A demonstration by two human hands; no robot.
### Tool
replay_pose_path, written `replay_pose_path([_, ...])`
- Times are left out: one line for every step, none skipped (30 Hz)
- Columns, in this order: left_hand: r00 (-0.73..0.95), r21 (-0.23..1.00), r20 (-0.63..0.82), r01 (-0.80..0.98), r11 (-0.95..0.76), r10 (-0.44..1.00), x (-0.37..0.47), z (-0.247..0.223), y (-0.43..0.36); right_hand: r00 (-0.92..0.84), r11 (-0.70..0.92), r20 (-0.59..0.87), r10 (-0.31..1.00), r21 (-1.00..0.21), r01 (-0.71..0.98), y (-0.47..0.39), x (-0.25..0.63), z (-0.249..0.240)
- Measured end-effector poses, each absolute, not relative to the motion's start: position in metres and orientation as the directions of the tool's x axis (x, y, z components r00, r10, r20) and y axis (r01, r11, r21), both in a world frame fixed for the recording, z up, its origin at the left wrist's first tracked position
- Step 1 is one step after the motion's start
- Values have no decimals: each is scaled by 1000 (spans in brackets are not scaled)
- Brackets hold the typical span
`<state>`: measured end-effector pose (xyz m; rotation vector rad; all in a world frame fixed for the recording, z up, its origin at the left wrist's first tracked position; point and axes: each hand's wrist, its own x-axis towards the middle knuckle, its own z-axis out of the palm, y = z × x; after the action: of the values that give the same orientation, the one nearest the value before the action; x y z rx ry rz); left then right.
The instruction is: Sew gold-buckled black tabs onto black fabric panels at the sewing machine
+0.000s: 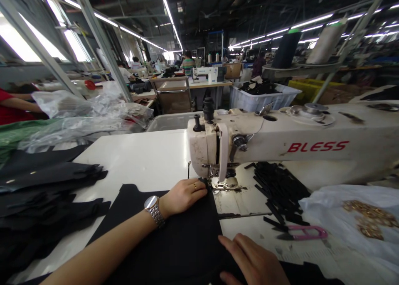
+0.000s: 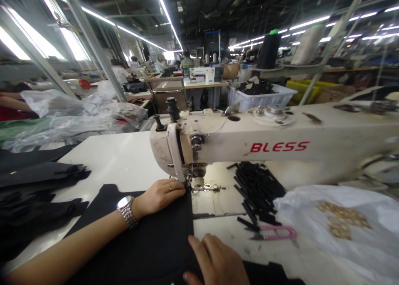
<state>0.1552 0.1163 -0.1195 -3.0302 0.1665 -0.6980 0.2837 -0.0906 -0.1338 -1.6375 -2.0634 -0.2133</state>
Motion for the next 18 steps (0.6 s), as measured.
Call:
replay_pose_path([893,-60,436,-96,-994,-113,155,-120,117,-155,266,464,872,-183,947,-90,284,-134])
replay_pose_path([893,-66,437,-90,-994,-110,155,-120,118,-155,267,464,872,-186,946,-90,284,-133])
replay_pose_path([895,-69,434,-82,-994,-104,156,-120,118,-153,266,464,872,-187,946,-90,284,-133])
replay_pose_path([899,-66,428,-75,-995,-97,156,-120,119,-153,265,463,873,-187,946,-90,284,-133])
replay_pose_path([905,-58,415,-74,-996,-91,156,-119,119,-155,265,456,876,-186,946,-90,284,-133])
replay_pose_path([914,-47,395,-78,-996,-90,156,-118,120,-157,264,449,879,-186,946,-90,284,-133])
replay_pose_path([926,-36,366,-88,-996,-95,156,-116,120,-158,263,441,883,-189,946,-90,284,-133])
replay_pose_path([937,-29,335,-98,-995,-102,156,-114,120,-158,263,434,887,-195,945,-90,284,-133])
replay_pose_path([947,-27,301,-107,-994,-110,155,-111,120,-158,264,428,890,-201,943,-90,284,-133])
replay_pose_path([956,-31,268,-113,-993,-117,155,-109,120,-159,266,426,891,-205,942,-90,285,-132])
replay_pose_path([963,-41,239,-115,-992,-122,155,-106,120,-156,264,424,892,-209,942,-91,285,-132])
replay_pose_path([968,-56,217,-115,-992,-124,155,-104,120,-153,261,423,893,-209,942,-91,285,-132])
replay_pose_path([972,-74,203,-109,-991,-122,155,-102,119,-153,260,425,892,-208,943,-91,285,-131])
replay_pose_path([973,-93,196,-106,-990,-123,156,-101,119,-150,258,428,891,-206,944,-91,284,-131])
replay_pose_path([972,-111,200,-105,-988,-126,156,-101,119,-149,258,434,889,-204,945,-91,284,-131])
replay_pose_path([968,-128,212,-106,-986,-132,156,-102,120,-147,256,439,886,-201,945,-91,284,-131])
replay_pose_path([963,-141,228,-111,-984,-142,157,-102,121,-147,256,442,885,-198,946,-91,284,-130])
replay_pose_path([956,-152,247,-122,-981,-157,157,-103,122,-148,256,444,884,-194,947,-91,283,-130])
